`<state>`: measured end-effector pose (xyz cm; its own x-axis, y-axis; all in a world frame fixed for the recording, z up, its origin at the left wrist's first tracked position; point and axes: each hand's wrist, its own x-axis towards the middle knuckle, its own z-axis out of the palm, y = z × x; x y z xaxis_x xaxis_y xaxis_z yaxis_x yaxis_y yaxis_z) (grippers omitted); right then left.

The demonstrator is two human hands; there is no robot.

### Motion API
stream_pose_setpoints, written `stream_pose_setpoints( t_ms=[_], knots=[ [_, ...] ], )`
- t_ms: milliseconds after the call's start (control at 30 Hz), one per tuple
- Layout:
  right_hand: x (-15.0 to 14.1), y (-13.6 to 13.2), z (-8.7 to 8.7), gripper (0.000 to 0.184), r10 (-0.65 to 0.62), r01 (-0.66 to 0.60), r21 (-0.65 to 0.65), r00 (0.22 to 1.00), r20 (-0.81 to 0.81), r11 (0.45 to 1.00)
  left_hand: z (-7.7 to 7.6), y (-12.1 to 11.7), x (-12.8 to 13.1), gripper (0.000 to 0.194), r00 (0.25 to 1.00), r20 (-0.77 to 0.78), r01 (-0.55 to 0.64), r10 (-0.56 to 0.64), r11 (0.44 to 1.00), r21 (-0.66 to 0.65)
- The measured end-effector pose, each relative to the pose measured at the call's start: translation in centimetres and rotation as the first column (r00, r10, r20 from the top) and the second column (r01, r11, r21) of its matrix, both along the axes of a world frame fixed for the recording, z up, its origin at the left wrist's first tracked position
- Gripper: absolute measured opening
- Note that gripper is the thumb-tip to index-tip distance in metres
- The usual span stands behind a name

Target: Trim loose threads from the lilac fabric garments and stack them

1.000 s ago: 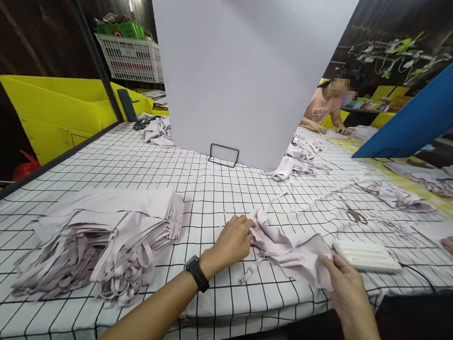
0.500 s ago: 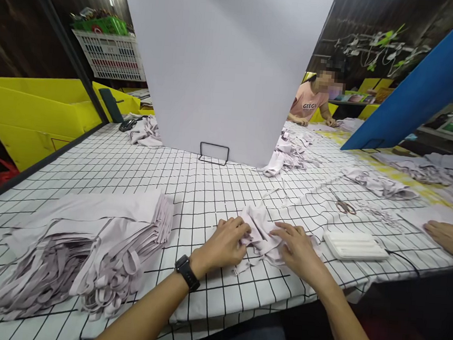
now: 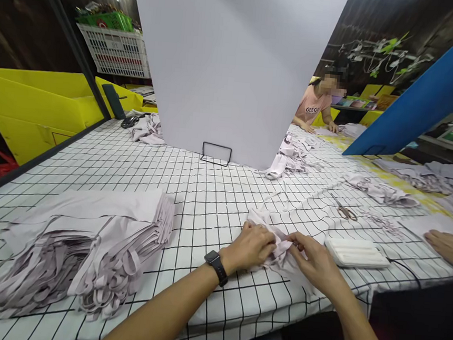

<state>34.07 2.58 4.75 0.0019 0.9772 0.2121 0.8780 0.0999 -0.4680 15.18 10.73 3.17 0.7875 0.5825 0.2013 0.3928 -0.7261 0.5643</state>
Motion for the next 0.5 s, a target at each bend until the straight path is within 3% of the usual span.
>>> stream_pose_setpoints(
  t_ms=[133, 200, 367, 500],
  knots=[
    [0.8, -0.4, 2.1, 0.018, -0.002, 0.003, 0.048, 0.999, -0.036, 0.999, 0.0, 0.1, -0.8, 0.038, 0.997, 0.035, 0.072, -0.068, 0.99, -0.121],
    [1.4, -0.5, 3.0, 0.017, -0.009, 0.012, 0.073, 0.999, -0.051, 0.997, 0.6, 0.7, -1.7, 0.038, 0.994, 0.081, 0.094, -0.077, 0.967, -0.237],
    [2.5, -0.6, 4.2, 0.018, -0.107, 0.12, 0.126, 0.988, -0.109, 0.985, 3.2, 2.7, -4.5, 0.039, 0.982, 0.175, 0.154, -0.068, 0.828, -0.539],
    [3.3, -0.1, 4.5, 0.019, -0.116, 0.137, 0.13, 0.98, -0.163, 0.982, 5.2, 3.7, -6.7, 0.05, 0.973, 0.183, 0.227, -0.144, 0.756, -0.614]
  ],
)
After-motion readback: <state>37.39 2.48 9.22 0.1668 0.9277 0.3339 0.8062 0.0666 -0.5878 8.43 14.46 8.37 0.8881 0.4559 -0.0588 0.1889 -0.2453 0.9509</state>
